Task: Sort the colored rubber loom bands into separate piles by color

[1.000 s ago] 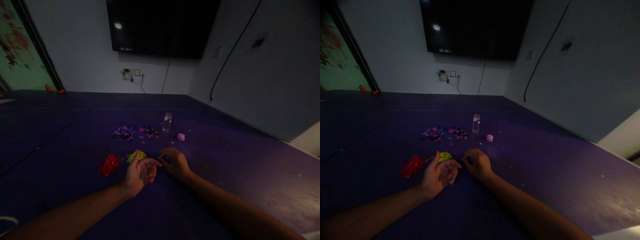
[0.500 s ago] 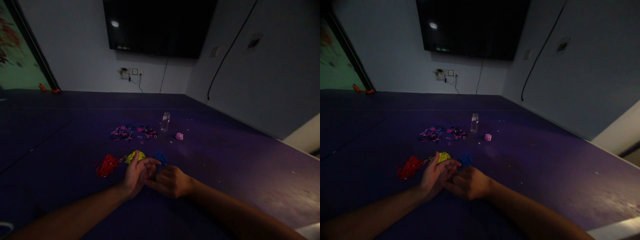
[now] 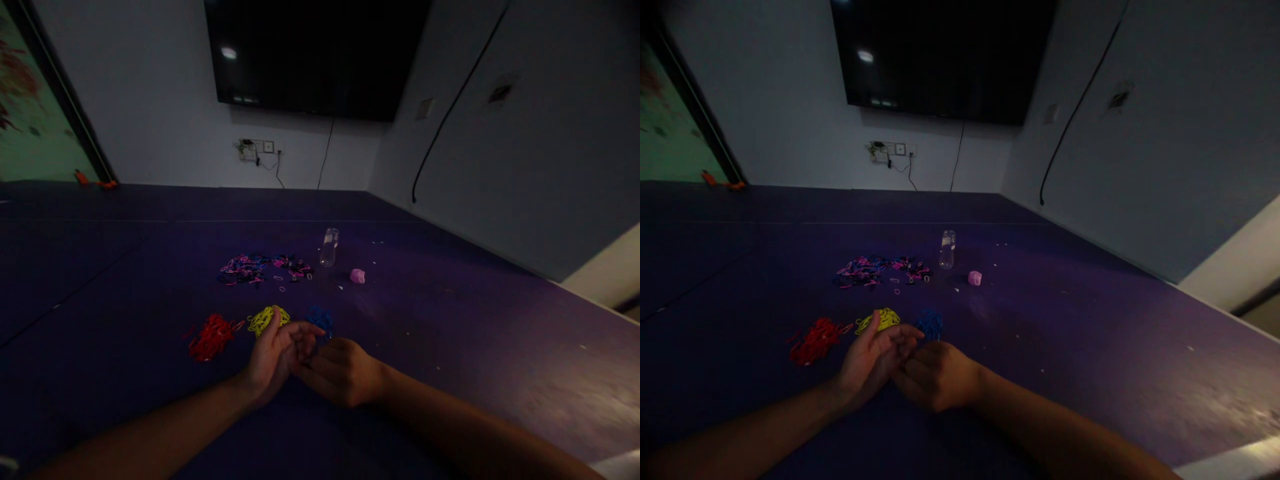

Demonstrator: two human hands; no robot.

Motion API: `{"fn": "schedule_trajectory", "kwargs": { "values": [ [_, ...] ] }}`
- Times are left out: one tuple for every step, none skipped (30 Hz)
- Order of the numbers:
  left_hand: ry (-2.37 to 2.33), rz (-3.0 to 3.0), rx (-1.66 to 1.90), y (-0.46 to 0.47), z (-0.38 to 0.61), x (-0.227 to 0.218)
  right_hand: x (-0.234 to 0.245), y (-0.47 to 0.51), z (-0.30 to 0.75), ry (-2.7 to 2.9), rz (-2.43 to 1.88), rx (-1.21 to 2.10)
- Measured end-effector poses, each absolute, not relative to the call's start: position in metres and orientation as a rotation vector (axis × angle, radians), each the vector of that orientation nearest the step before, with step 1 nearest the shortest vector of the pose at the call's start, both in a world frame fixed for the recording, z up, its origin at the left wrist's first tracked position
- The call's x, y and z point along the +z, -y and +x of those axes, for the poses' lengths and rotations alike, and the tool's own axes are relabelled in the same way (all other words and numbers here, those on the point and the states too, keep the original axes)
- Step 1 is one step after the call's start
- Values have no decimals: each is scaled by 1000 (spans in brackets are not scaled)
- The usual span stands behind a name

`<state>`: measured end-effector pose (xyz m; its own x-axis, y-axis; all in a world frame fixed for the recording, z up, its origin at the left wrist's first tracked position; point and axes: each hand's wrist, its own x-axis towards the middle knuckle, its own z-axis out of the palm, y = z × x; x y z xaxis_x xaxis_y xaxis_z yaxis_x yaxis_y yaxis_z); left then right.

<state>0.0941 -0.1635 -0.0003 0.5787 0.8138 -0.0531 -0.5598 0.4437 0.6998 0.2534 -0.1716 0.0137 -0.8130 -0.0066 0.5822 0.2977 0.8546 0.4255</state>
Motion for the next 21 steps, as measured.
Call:
{"fn": "schedule_trajectory", "kwargs": {
  "values": [
    [-419,704,886,164,94,-1,14,171,254,2436,-220,-685],
    [-423,728,896,164,94,-2,13,171,255,2436,-229,-677],
    [-428,764,912,165,94,-2,13,171,256,2432,-238,-666],
    [-434,814,934,166,94,-2,13,171,257,2425,-248,-652],
    [-442,881,968,168,94,-2,13,171,259,2410,-261,-637],
    [-456,968,1010,170,93,-1,12,170,260,2385,-276,-623],
    [-478,1075,1056,173,92,0,11,169,262,2358,-300,-605],
    [-511,1201,1107,176,91,2,10,168,263,2326,-330,-582],
    [-551,1339,1147,179,90,4,9,166,265,2291,-363,-553],
    [-593,1481,1169,182,89,6,8,164,266,2259,-399,-514],
    [-634,1606,1182,184,88,9,7,161,267,2222,-429,-474],
    [-675,1700,1191,186,88,11,6,159,267,2187,-456,-436],
    [-715,1764,1198,188,88,12,6,156,268,2155,-478,-402],
    [-750,1803,1208,188,88,13,5,154,268,2127,-492,-377],
    [-781,1822,1217,188,89,13,4,151,268,2105,-506,-354],
    [-807,1829,1226,188,89,12,4,149,267,2075,-523,-335],
    [-827,1830,1237,187,90,11,4,146,267,2035,-548,-317],
    [-845,1827,1247,186,91,10,5,143,267,1983,-591,-298],
    [-859,1827,1252,184,92,8,7,139,266,1923,-651,-277],
    [-867,1833,1251,183,93,7,9,134,266,1870,-726,-253],
    [-866,1847,1241,183,93,6,11,127,265,1843,-813,-215]
  ]
}}
